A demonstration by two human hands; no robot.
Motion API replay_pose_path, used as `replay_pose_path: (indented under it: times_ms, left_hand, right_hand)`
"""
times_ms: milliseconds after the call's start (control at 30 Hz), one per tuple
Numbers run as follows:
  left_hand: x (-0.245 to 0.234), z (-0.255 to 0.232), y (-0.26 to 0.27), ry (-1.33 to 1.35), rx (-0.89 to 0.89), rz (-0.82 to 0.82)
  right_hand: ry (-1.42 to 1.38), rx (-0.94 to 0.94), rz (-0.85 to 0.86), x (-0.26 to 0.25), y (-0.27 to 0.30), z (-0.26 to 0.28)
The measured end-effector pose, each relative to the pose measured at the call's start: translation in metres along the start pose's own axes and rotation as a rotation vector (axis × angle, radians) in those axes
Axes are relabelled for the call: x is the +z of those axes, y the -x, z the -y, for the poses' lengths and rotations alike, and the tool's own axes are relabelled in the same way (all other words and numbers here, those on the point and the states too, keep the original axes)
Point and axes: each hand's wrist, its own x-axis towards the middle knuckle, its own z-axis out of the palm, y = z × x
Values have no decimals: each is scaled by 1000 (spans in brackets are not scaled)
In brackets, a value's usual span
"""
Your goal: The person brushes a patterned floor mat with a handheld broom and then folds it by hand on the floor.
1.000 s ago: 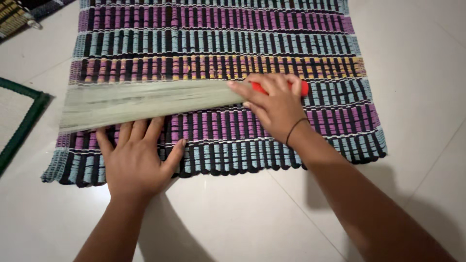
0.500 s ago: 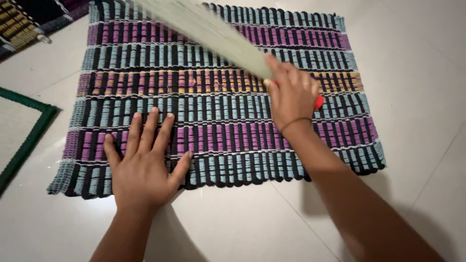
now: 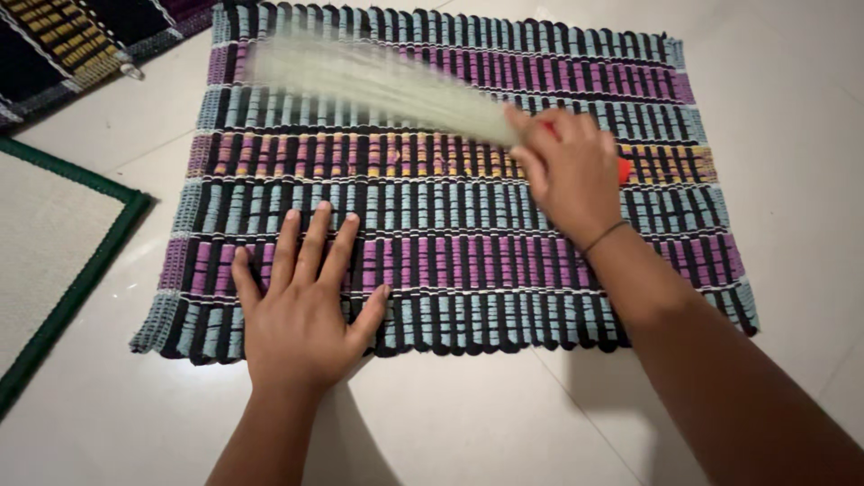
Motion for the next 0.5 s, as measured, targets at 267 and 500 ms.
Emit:
replay_pose_path:
  times_ms: [267,500]
  left_hand:
    - [0,0,0,-13,4,-20]
    - [0,-1,1,-14,-9,-2]
  right_hand:
    - [-194,112,-66,6,-20,14]
    - [-134,-296,190,0,1,37]
